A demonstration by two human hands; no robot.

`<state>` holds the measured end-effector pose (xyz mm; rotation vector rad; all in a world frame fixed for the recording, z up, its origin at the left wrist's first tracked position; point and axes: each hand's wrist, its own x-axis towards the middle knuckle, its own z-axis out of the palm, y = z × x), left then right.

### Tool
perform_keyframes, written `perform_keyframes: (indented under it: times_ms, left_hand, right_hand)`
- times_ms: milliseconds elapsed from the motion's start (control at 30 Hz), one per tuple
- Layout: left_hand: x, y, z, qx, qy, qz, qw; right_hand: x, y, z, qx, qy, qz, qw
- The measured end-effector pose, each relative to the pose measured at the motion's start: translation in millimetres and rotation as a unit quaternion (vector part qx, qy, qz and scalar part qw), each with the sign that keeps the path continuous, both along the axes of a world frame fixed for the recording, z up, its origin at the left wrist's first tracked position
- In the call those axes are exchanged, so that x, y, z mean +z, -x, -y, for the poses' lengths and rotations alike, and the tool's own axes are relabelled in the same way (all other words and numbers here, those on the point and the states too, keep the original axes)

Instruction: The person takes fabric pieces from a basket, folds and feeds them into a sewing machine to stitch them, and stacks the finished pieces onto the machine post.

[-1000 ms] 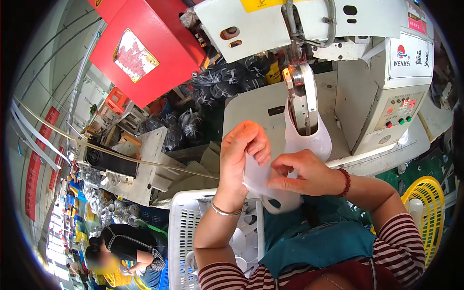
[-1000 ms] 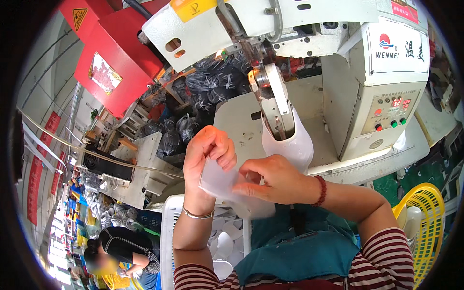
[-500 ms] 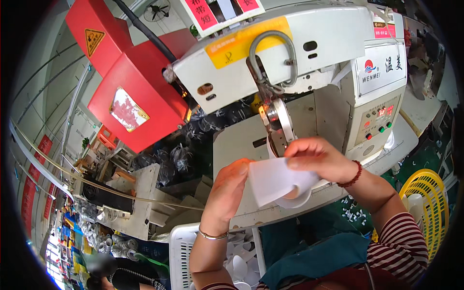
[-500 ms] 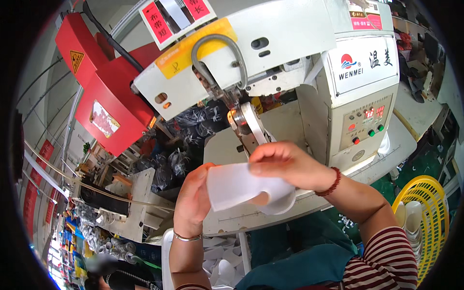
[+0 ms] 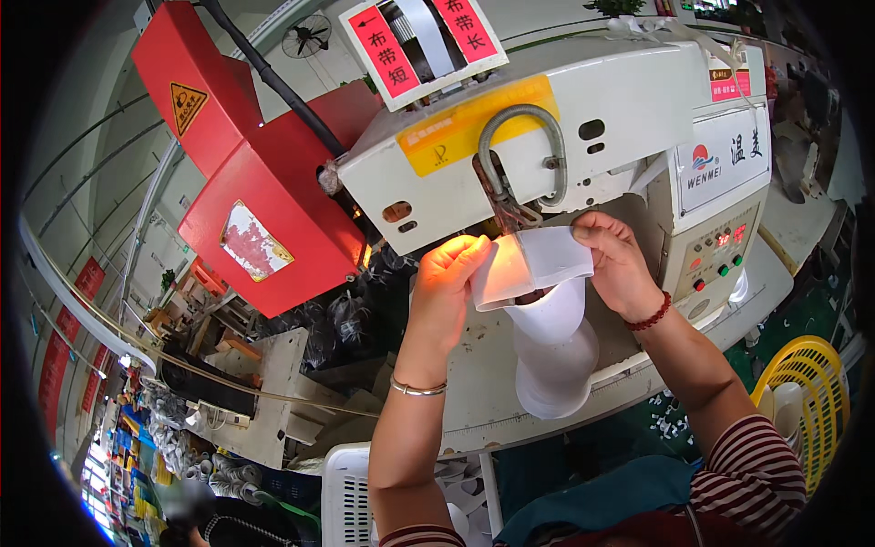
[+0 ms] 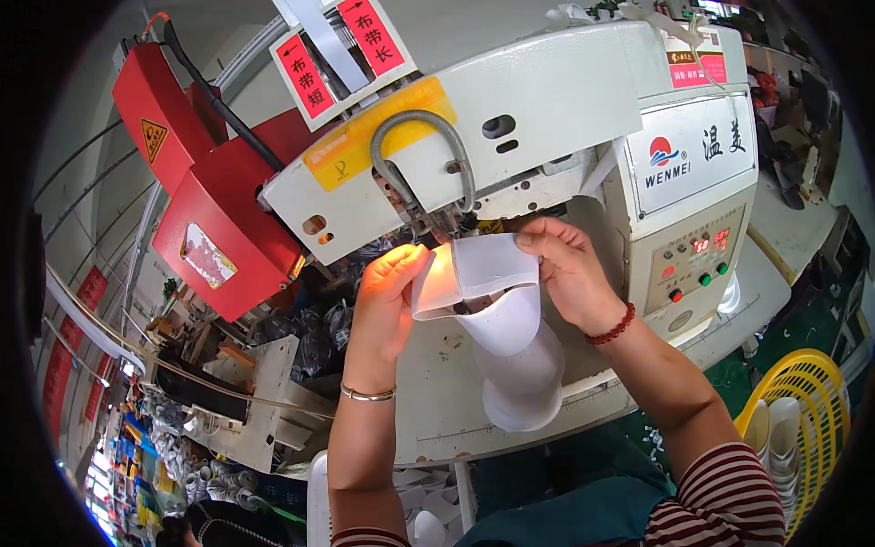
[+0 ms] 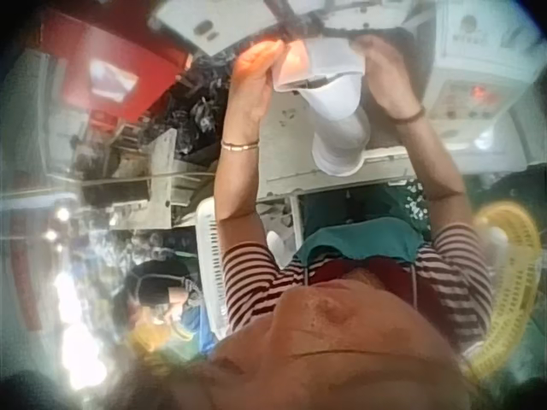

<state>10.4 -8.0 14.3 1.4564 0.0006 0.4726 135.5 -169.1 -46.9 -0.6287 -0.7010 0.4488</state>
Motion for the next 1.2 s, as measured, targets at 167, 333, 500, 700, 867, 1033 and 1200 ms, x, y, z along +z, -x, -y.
perform_keyframes:
  times_ms: [167, 333, 500, 700, 867, 1033, 1200]
  left_hand:
    - [-7, -6, -11, -0.024, 0.034, -0.001, 0.999]
    - [-14, -14, -17, -0.005, 0.07, 0.007, 0.998]
    - [-7, -16, -11, -0.05, 0.086, -0.02, 0.995]
    - [-9, -16, -19, -0.076, 0.096, -0.023, 0.992]
    - [-9, -15, -15, -0.077, 0.104, -0.022, 0.991]
    - [-9, -15, -16, -0.08, 0.109, -0.024, 0.99]
    - [-6, -15, -12, -0.07, 0.114, -0.028, 0.991]
  right_hand:
    - [3, -2, -10, 0.001, -0.001, -0.052, 0.999]
    - [7, 2, -14, 0.008, -0.012, -0.091, 0.996]
    - [2, -6, -16, 0.023, -0.01, -0.118, 0.993]
    - [5, -4, -16, 0.07, 0.015, -0.154, 0.986]
    - [1, -6, -14, 0.087, 0.014, -0.142, 0.986]
    - [2, -6, -14, 0.086, 0.015, -0.143, 0.986]
    - [4, -4, -13, 0.075, 0.024, -0.142, 0.987]
